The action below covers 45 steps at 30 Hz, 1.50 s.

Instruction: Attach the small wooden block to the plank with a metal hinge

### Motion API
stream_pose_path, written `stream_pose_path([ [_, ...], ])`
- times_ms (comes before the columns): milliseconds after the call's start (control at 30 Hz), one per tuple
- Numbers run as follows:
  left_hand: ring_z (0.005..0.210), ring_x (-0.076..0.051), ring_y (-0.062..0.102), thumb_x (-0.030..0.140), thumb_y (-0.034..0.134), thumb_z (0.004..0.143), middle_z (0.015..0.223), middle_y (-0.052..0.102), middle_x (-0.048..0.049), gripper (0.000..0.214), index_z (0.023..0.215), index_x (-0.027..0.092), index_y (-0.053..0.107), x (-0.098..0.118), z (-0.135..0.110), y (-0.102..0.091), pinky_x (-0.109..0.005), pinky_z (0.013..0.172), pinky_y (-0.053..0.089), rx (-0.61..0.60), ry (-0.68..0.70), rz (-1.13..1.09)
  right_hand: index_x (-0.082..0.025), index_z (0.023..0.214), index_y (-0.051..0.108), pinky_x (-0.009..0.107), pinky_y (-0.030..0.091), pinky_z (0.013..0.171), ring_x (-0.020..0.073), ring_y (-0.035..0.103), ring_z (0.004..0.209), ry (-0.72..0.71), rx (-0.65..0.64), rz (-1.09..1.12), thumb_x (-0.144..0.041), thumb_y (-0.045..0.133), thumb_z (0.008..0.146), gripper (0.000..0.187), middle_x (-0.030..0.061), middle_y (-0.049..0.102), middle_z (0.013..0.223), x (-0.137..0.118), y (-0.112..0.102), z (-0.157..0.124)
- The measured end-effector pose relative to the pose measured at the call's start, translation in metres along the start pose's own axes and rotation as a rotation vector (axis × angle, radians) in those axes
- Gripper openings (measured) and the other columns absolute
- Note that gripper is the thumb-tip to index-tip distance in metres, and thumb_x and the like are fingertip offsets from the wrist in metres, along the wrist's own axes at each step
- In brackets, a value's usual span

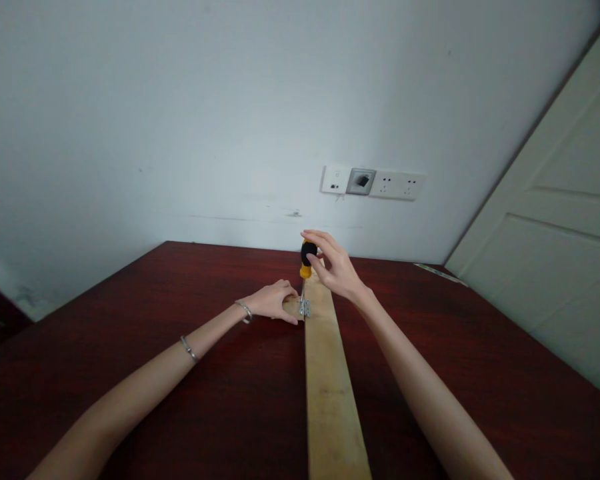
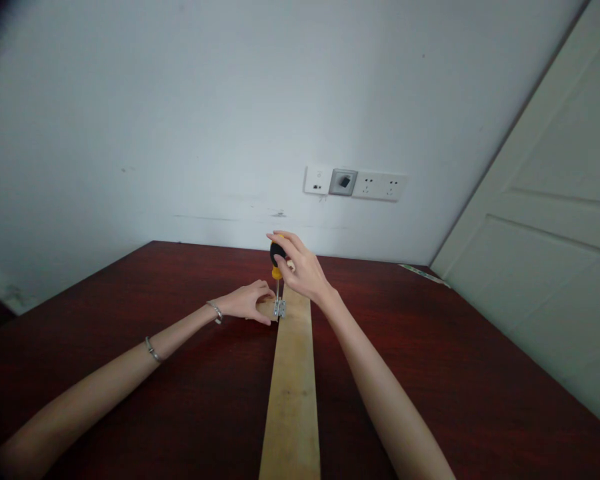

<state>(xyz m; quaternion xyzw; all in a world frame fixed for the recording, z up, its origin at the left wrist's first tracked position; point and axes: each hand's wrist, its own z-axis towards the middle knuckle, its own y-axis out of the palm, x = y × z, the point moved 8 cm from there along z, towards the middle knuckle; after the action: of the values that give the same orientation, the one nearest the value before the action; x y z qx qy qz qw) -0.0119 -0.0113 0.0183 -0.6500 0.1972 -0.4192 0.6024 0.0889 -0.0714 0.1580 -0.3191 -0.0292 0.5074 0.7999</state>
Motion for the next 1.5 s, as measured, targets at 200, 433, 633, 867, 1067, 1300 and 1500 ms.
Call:
stream_pose_path([
  [200,0.091,-0.023,0.049,0.060,0.071,0.061,0.098,0.049,-0.0052,0.065,0.110,0.021,0.058,0.000,-0.001,0.000,-0.027,0.073,0.041,0.004,-0.001,-0.008,-0.027,0.118,0.051,0.030,0.056,0.069,0.0189,0.054,0.098,0.087,0.070,-0.040,-0.035,0.060,0.081,0.039,0.0083,0.043,0.115,0.009,-0.002,-0.001],
  [433,0.092,-0.024,0.050,0.061,0.071,0.060,0.097,0.049,-0.0053,0.064,0.108,0.020,0.059,0.002,-0.001,-0.002,-0.028,0.072,0.041,0.001,-0.007,-0.005,-0.029,0.135,0.039,0.032,0.056,0.067,0.0189,0.056,0.091,0.049,-0.062,-0.004,-0.028,0.050,0.087,0.049,0.0078,0.053,0.112,0.002,0.004,0.000],
  [633,0.091,-0.024,0.050,0.060,0.072,0.060,0.098,0.049,-0.0050,0.062,0.107,0.021,0.059,0.002,-0.001,-0.003,-0.028,0.072,0.040,0.005,-0.018,-0.005,-0.030,0.136,0.038,0.029,0.056,0.059,0.0196,0.056,0.090,0.090,-0.063,0.036,-0.032,0.057,0.083,0.056,0.0084,0.052,0.112,0.007,0.008,-0.001],
  [867,0.092,-0.023,0.049,0.062,0.071,0.061,0.097,0.049,-0.0049,0.065,0.109,0.021,0.059,-0.001,0.000,0.000,-0.027,0.072,0.040,-0.001,-0.005,0.001,-0.030,0.139,0.031,0.027,0.056,0.055,0.0178,0.056,0.085,0.105,-0.068,0.022,-0.025,0.052,0.083,0.060,0.0098,0.051,0.119,0.013,0.008,-0.003],
  [1067,0.092,-0.023,0.050,0.061,0.072,0.060,0.098,0.050,-0.0050,0.064,0.110,0.021,0.059,-0.002,-0.001,0.001,-0.027,0.073,0.039,0.003,-0.009,-0.003,-0.029,0.139,0.032,0.027,0.054,0.053,0.0173,0.055,0.081,0.078,-0.022,-0.039,-0.031,0.055,0.084,0.060,0.0101,0.052,0.119,0.017,0.005,-0.003],
  [1300,0.092,-0.024,0.050,0.063,0.069,0.061,0.099,0.051,-0.0059,0.065,0.110,0.020,0.060,-0.001,-0.001,0.000,-0.027,0.070,0.039,0.001,0.006,0.002,-0.030,0.137,0.035,0.029,0.055,0.055,0.0175,0.055,0.080,0.064,0.001,-0.050,-0.031,0.056,0.084,0.057,0.0094,0.054,0.114,0.017,0.003,-0.003],
  [1500,0.093,-0.024,0.049,0.063,0.069,0.062,0.100,0.051,-0.0062,0.066,0.111,0.020,0.059,-0.001,-0.001,0.000,-0.027,0.072,0.039,0.004,0.010,-0.002,-0.029,0.136,0.036,0.028,0.055,0.055,0.0173,0.055,0.080,0.058,0.009,-0.052,-0.030,0.056,0.084,0.056,0.0097,0.054,0.114,0.016,0.003,-0.004],
])
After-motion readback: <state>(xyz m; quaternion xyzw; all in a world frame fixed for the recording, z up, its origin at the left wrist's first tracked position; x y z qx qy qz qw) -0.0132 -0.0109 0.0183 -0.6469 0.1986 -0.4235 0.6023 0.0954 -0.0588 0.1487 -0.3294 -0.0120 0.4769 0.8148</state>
